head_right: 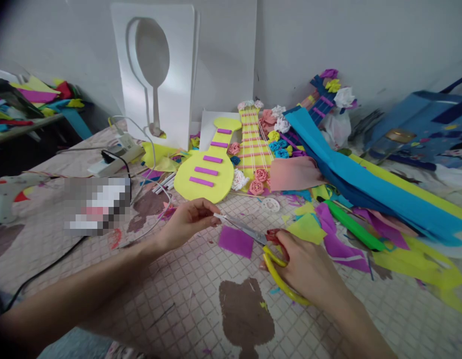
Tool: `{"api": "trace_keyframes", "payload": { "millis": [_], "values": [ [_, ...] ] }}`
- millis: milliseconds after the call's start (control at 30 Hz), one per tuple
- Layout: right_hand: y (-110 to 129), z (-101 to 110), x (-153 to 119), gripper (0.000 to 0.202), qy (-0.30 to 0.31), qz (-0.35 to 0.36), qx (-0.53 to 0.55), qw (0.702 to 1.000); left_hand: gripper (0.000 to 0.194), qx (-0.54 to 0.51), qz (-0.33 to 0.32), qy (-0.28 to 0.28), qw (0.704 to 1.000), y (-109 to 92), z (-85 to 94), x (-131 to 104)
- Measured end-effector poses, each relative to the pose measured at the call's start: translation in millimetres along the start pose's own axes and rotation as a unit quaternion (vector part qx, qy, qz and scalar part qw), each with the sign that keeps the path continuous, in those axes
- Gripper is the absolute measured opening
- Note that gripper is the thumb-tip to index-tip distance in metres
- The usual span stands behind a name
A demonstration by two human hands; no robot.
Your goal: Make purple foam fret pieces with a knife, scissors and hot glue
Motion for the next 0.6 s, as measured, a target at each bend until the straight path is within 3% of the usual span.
{"api": "trace_keyframes", "payload": {
  "millis": [600],
  "values": [
    [6.5,3.6,-3.1,0.032,-0.071,0.066,-0.124,0.988,0.015,0.006,-0.006,0.011,1.000,3.3,3.1,0.4]
  ]
}}
Point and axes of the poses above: each hand's wrist, its own x-axis towards the middle knuckle, its own z-axis out of the back of the hand, y = z × x, the point moved 7 cm from there along x, towards the middle knuckle, and after that the axes turned 3 degrees about y, right-handed, at the moved point
